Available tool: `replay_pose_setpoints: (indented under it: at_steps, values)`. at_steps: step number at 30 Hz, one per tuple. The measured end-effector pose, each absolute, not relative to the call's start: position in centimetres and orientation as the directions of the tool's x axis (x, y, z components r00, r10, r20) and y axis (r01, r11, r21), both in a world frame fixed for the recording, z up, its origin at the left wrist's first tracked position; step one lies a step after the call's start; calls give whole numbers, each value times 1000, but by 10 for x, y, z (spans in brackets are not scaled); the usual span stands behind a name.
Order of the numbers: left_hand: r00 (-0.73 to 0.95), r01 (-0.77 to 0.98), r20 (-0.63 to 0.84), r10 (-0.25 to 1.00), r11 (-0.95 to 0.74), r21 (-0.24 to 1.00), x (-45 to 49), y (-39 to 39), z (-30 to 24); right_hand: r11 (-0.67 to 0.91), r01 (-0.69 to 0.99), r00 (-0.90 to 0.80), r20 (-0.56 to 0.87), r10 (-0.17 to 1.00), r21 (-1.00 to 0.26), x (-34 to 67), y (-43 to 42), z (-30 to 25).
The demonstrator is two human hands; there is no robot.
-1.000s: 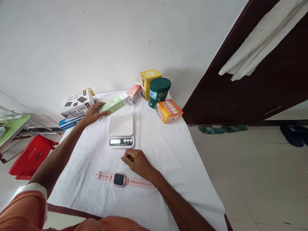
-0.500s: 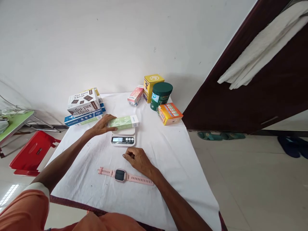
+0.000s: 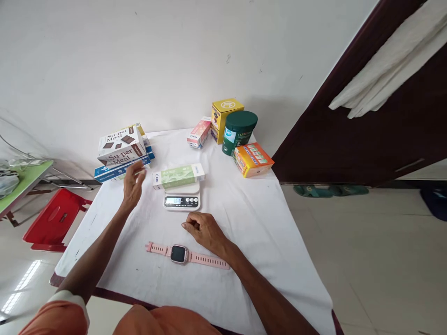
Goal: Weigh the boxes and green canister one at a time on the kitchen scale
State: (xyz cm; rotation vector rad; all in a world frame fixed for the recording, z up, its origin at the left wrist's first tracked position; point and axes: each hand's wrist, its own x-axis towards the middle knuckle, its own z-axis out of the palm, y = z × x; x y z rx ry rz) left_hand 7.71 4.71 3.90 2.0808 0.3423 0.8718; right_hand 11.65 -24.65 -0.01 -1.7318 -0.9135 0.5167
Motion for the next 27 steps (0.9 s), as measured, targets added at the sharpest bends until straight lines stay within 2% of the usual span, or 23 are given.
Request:
replay_pose_setpoints:
  at_steps: [2,5,8,19,24,27]
  values:
    - [610,0,381,695,-481,877,66,50,20,-150,322,614,85,785,-935,116,-247,0]
    - [599,62,237,765,-340,938,58,55,3,-150,325,614,88,784,-934,116,-247,0]
    - [605,71,197,772,-298,952,60,57,0,-148,327,611,90,787,-933,117,-247,1]
    - [618,147,186,764,-345,927,62,54,1,-157,333,613,87,786,-930,118,-246,-1]
    - [626,150,243,741,-421,895,59,47,4,-155,336,613,91,785,-929,118,-247,0]
    - [634,122,339,695,-523,844,57,40,12,-150,330,609,89,788,-932,118,-247,-1]
